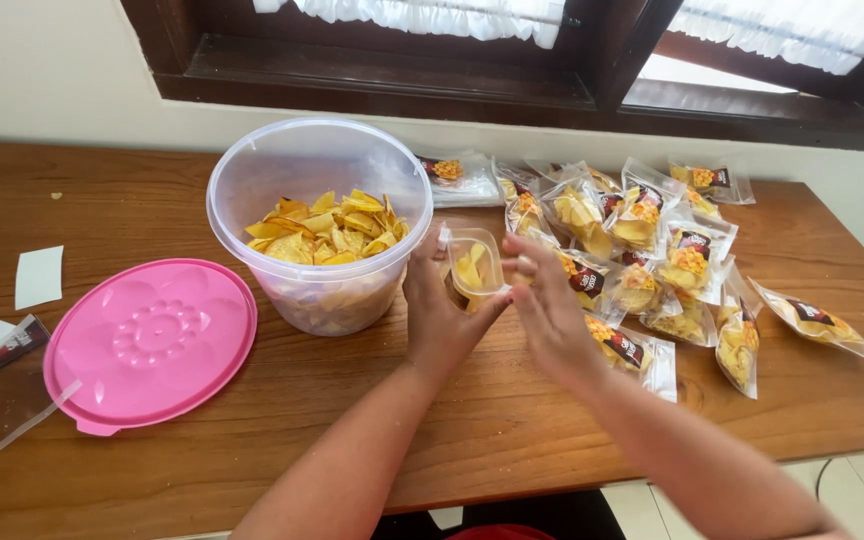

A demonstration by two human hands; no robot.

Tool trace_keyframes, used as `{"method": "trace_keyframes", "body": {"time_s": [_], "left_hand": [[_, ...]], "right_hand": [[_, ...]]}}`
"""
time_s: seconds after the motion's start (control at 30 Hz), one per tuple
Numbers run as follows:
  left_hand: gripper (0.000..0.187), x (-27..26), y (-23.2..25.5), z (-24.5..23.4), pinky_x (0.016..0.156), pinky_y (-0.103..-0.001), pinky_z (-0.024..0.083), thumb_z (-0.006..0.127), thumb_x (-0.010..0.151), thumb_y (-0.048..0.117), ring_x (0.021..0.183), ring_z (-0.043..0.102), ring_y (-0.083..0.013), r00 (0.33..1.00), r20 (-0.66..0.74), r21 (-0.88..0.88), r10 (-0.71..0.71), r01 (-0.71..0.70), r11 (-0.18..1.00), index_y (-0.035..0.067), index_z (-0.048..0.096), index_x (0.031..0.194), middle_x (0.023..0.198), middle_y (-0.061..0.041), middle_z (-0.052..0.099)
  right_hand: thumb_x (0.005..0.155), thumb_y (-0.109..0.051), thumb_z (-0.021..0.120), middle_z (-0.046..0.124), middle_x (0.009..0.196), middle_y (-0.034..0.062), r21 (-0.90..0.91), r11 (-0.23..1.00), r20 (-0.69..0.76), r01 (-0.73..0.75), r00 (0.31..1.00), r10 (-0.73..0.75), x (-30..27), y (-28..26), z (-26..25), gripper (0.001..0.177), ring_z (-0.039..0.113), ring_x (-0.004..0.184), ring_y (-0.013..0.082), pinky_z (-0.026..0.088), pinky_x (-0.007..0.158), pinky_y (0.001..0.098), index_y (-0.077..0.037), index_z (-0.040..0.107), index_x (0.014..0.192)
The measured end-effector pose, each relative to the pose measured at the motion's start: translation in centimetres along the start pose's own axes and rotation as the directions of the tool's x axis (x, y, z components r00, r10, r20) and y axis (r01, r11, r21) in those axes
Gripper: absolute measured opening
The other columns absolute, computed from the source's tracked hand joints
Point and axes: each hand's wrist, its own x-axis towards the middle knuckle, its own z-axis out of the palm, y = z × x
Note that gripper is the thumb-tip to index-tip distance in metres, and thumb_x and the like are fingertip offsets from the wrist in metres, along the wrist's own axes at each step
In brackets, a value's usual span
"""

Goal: Manually filling small plastic bags with chips from a large container and organizing them on a table.

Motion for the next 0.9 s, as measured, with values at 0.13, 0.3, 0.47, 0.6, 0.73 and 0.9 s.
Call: {"method": "trace_keyframes", "body": {"time_s": [0.13,0.3,0.47,0.6,0.73,0.9], "left_hand": [[0.089,-0.2,0.4,0.3,0.093,-0.053,0.03,0.079,0.059,0.029,0.102,0.045,-0.041,1.0,0.001,0.045,-0.016,0.016,0.999,0.0,0.027,0.125,0.108,-0.024,0.043],[0.101,-0.5,0.1,0.5,0.093,-0.047,0.03,0.076,0.058,0.033,0.111,0.038,-0.0368,0.962,0.245,0.131,0.124,-0.159,0.979,0.004,0.016,0.134,0.12,-0.019,0.035],[0.102,-0.9,0.4,0.7,0.095,-0.047,0.025,0.072,0.062,0.034,0.116,0.033,-0.0384,0.92,0.379,0.139,0.101,-0.164,0.977,0.004,0.008,0.135,0.124,-0.023,0.03],[0.112,-1.5,-2.2,0.8,0.102,-0.051,0.013,0.069,0.068,0.041,0.133,0.006,-0.0378,0.856,0.517,0.194,0.021,-0.14,0.971,0.006,-0.016,0.133,0.144,-0.018,-0.005],[0.108,-1.3,-1.1,0.7,0.099,-0.052,0.017,0.065,0.072,0.043,0.132,0.014,-0.0381,0.867,0.498,0.208,0.031,-0.154,0.966,0.01,-0.018,0.132,0.144,-0.02,0.0],[0.082,-0.8,-0.1,0.2,0.099,-0.05,0.021,0.042,0.084,0.044,0.13,0.02,-0.0373,0.86,0.507,0.097,0.059,-0.125,0.987,0.006,-0.01,0.134,0.143,-0.019,0.011]], "right_hand": [[0.089,-0.03,0.033,0.05,0.098,0.0125,0.156,0.988,-0.064,-0.017,0.998,0.027,-2.1,1.8,2.4,0.046,0.05,0.093,0.027,0.047,0.081,0.0416,-0.006,0.029,0.129],[0.092,-0.026,0.025,0.042,0.123,0.0109,0.289,0.889,-0.063,-0.355,0.92,0.387,0.9,-0.3,0.5,0.042,0.037,0.115,0.0279,0.035,0.094,0.0421,-0.014,0.025,0.132],[0.091,-0.037,0.022,0.026,0.136,0.0067,0.357,0.869,0.048,-0.344,0.935,0.351,1.1,2.8,-1.1,0.05,0.025,0.124,0.0222,0.024,0.096,0.0356,-0.017,0.017,0.137],[0.085,-0.042,0.026,0.003,0.146,0.0017,0.276,0.912,0.183,-0.302,0.948,0.259,-0.3,3.1,-0.1,0.061,-0.002,0.134,0.017,-0.001,0.106,0.035,-0.014,0.01,0.136],[0.086,-0.046,0.024,0.012,0.145,0.0079,0.281,0.94,0.107,-0.191,0.98,0.167,-0.5,2.1,-0.7,0.061,0.009,0.134,0.0227,0.008,0.105,0.04,-0.013,0.01,0.136],[0.088,-0.04,0.024,0.004,0.145,0.0086,0.236,0.957,0.133,-0.169,0.981,0.14,-1.5,1.5,-0.2,0.059,0.0,0.134,0.0224,0.003,0.106,0.0391,-0.008,0.012,0.136]]}}
